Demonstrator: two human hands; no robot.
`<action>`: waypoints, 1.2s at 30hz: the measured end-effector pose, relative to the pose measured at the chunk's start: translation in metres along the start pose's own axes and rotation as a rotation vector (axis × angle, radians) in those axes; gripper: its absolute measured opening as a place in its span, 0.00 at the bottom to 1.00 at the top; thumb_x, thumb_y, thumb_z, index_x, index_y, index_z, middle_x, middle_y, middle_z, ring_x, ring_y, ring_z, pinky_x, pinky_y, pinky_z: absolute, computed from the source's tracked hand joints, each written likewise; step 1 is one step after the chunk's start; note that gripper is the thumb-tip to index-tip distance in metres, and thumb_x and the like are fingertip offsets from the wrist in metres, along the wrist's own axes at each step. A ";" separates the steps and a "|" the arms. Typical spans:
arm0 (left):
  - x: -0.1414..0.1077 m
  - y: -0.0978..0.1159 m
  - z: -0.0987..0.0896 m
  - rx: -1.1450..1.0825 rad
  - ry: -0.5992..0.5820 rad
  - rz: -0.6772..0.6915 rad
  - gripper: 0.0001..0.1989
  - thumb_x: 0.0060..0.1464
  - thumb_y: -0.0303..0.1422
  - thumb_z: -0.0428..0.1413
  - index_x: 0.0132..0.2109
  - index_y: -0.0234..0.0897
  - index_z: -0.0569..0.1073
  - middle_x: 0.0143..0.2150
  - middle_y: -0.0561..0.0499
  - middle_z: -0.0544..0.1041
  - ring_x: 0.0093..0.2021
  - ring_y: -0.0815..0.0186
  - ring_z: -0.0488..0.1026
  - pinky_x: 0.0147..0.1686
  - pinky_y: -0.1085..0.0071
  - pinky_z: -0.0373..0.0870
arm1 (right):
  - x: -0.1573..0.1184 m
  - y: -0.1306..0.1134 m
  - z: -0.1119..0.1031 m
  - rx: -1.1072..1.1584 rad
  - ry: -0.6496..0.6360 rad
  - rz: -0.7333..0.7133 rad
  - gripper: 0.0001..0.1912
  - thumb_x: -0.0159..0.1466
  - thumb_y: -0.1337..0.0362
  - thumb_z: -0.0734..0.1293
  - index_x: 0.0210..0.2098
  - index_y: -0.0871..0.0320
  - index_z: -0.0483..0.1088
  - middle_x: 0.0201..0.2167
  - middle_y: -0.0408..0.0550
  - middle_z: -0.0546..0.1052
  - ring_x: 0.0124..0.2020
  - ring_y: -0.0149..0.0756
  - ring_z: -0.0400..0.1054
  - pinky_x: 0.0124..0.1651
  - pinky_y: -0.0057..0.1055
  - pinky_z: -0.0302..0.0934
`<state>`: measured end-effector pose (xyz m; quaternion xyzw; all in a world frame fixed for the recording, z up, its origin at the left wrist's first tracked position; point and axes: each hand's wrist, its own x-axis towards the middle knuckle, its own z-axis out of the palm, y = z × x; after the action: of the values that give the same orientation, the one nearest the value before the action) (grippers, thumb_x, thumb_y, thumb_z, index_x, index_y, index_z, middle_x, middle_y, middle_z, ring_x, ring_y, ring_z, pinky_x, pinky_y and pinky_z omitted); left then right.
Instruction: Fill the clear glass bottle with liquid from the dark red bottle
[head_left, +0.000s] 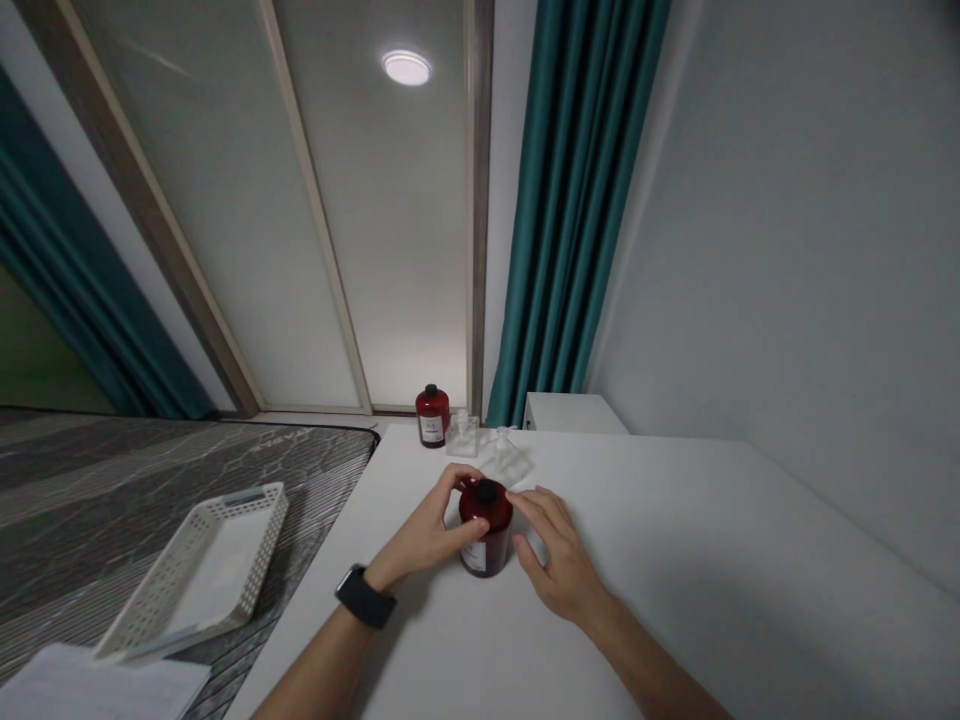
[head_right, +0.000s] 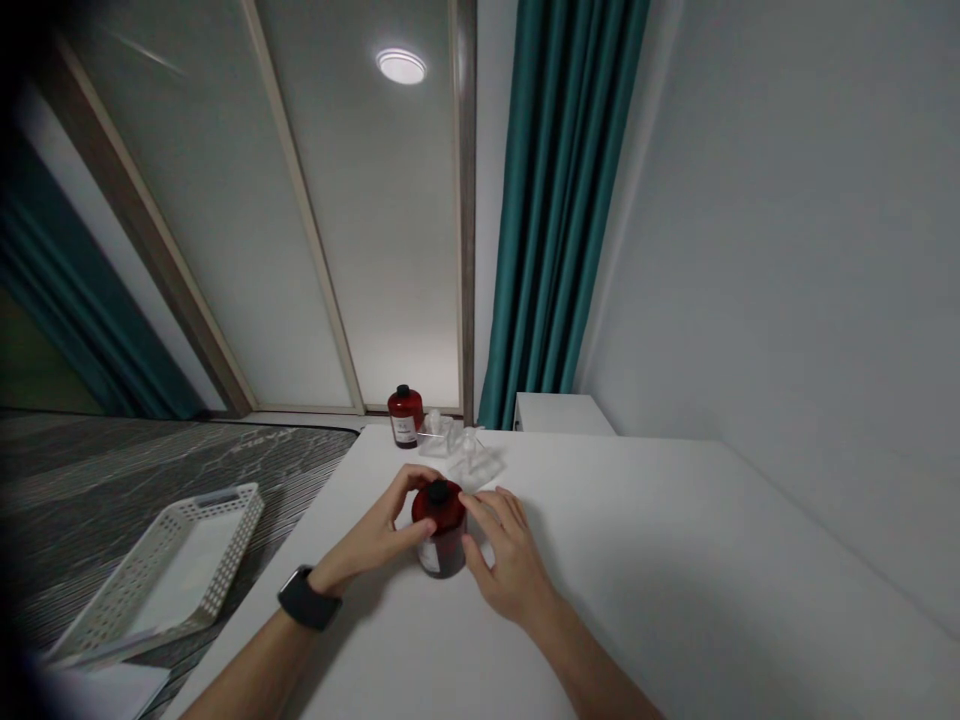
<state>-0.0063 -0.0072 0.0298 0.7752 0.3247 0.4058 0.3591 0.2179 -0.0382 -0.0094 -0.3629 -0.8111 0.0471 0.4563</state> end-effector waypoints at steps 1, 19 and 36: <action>0.000 0.000 0.003 -0.004 0.006 -0.003 0.23 0.57 0.36 0.59 0.57 0.39 0.63 0.55 0.43 0.69 0.58 0.53 0.67 0.60 0.54 0.62 | 0.000 0.000 0.000 0.013 -0.007 0.011 0.26 0.68 0.68 0.60 0.65 0.50 0.60 0.54 0.53 0.74 0.56 0.47 0.67 0.62 0.54 0.59; 0.000 -0.002 -0.003 -0.066 -0.071 -0.022 0.27 0.56 0.43 0.62 0.59 0.38 0.67 0.58 0.42 0.72 0.59 0.50 0.68 0.62 0.51 0.62 | -0.003 0.004 0.008 0.094 0.111 0.085 0.15 0.67 0.67 0.63 0.53 0.51 0.68 0.45 0.52 0.78 0.49 0.46 0.71 0.53 0.48 0.68; -0.005 -0.001 -0.006 0.060 0.051 -0.032 0.24 0.51 0.35 0.60 0.54 0.37 0.63 0.51 0.44 0.70 0.53 0.55 0.69 0.57 0.56 0.65 | 0.010 0.005 0.020 0.136 -0.057 0.080 0.21 0.67 0.69 0.64 0.58 0.50 0.65 0.49 0.52 0.77 0.51 0.46 0.71 0.54 0.47 0.68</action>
<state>-0.0145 -0.0089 0.0293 0.7698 0.3579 0.4097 0.3339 0.2020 -0.0226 -0.0160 -0.3614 -0.8036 0.1305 0.4545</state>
